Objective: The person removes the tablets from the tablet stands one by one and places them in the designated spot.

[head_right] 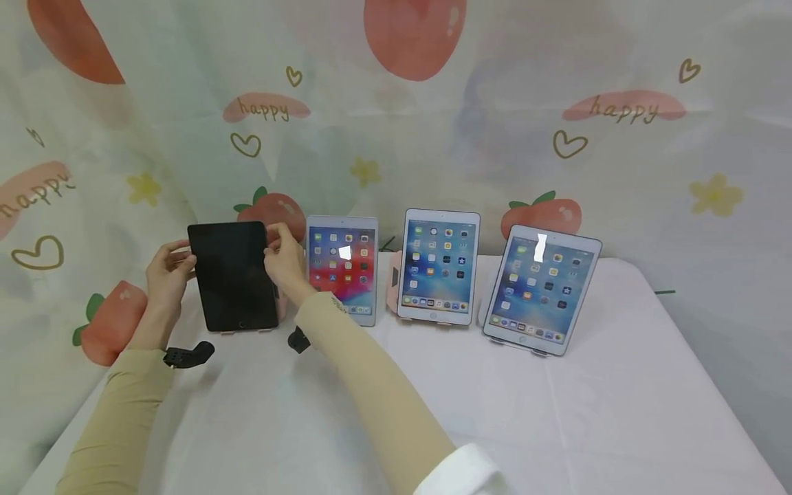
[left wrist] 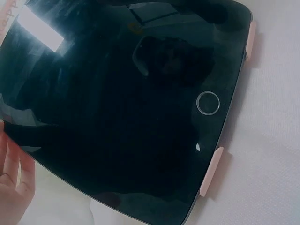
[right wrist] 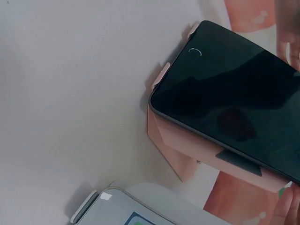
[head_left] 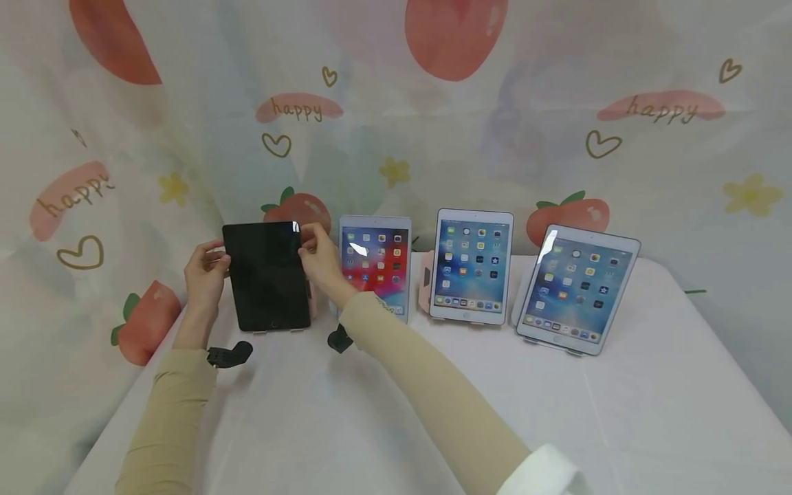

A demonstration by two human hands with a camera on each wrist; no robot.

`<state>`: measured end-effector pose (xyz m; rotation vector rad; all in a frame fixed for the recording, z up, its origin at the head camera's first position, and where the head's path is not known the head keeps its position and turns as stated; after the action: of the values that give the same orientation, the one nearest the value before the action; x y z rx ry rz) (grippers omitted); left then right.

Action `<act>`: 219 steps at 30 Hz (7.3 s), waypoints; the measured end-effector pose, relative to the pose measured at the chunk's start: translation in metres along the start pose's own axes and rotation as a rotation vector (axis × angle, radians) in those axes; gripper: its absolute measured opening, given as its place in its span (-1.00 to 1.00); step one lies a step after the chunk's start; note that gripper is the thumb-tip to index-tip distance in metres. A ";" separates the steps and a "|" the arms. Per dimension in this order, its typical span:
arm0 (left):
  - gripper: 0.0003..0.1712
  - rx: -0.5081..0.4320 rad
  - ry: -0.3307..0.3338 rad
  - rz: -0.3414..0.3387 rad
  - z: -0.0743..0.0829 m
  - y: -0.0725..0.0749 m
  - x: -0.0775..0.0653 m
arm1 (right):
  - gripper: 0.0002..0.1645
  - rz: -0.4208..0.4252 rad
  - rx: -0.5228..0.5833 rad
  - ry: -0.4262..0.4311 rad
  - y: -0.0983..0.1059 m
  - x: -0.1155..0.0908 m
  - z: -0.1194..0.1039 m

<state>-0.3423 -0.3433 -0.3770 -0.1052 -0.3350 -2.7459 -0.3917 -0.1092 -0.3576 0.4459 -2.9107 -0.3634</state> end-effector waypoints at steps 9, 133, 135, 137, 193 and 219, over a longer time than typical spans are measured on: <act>-0.65 -0.021 -0.001 -0.011 0.000 0.000 -0.001 | -0.63 0.019 -0.016 -0.030 0.000 -0.005 0.000; -0.68 -0.278 0.281 -0.293 -0.016 0.016 -0.101 | -0.61 -0.104 0.264 -0.061 -0.015 -0.100 0.017; -0.68 -0.269 0.294 -0.294 -0.018 0.016 -0.103 | -0.61 -0.109 0.257 -0.065 -0.015 -0.102 0.018; -0.68 -0.266 0.309 -0.294 -0.020 0.016 -0.104 | -0.61 -0.116 0.251 -0.074 -0.016 -0.103 0.021; -0.67 0.089 0.493 -0.449 -0.082 0.006 -0.122 | -0.69 -0.177 0.232 -0.292 -0.039 -0.127 0.073; -0.46 0.227 0.492 -0.522 -0.088 0.003 -0.121 | -0.55 -0.267 0.047 -0.351 -0.050 -0.133 0.084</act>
<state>-0.2312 -0.3246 -0.4759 0.8082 -0.5925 -3.0680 -0.2706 -0.0956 -0.4685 0.8639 -3.2070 -0.4506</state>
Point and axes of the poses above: each hand's wrist, its own x-axis towards the middle knuckle, its own y-axis out of the back of the hand, z = x × y, the point moved 10 cm from there along x, towards the middle knuckle, and after that the axes turned 11 degrees about -z, right-handed, at the moved point
